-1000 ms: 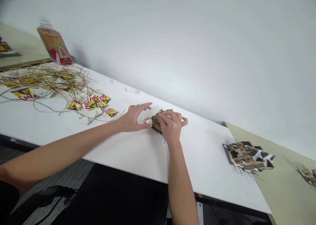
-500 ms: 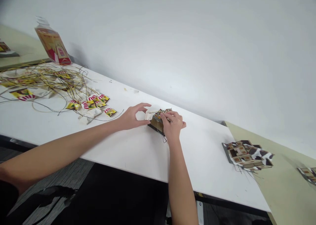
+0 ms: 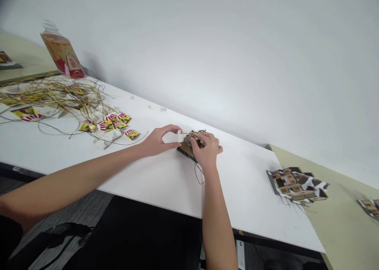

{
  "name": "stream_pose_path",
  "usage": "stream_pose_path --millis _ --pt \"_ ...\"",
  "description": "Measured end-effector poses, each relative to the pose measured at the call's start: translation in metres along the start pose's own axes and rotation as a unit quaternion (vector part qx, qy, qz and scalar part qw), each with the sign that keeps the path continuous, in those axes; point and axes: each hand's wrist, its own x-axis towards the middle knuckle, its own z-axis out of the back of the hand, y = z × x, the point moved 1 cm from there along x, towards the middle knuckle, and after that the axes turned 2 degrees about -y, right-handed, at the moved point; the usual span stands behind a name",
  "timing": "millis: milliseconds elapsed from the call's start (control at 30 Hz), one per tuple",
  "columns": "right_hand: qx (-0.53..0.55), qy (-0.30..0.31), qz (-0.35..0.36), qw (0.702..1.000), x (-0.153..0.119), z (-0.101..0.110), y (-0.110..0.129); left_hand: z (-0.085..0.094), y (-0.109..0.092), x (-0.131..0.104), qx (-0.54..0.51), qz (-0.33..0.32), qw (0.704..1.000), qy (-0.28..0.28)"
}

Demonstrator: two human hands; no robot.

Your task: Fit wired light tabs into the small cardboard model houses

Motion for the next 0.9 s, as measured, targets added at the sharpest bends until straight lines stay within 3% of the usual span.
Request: stream_pose_path --millis 167,267,533,900 --pt "-0.034 -0.028 0.2 0.979 -0.0057 0.0013 0.0074 0.0002 -0.0011 -0.0006 0.009 -0.009 1.0 -0.019" --pt "-0.076 -0.023 0.268 0.96 -0.0075 -0.0032 0.0091 0.0002 -0.0043 -0.0016 0.021 -0.012 0.999 -0.026" --pt "-0.091 -0.011 0.278 0.956 -0.0067 -0.0053 0.0071 -0.0015 -0.0056 -0.0017 0.042 -0.033 0.997 -0.055" --pt "-0.064 -0.014 0.275 0.959 -0.0044 0.0022 0.0081 -0.0025 -0.0031 -0.0013 0.029 -0.05 0.997 -0.05"
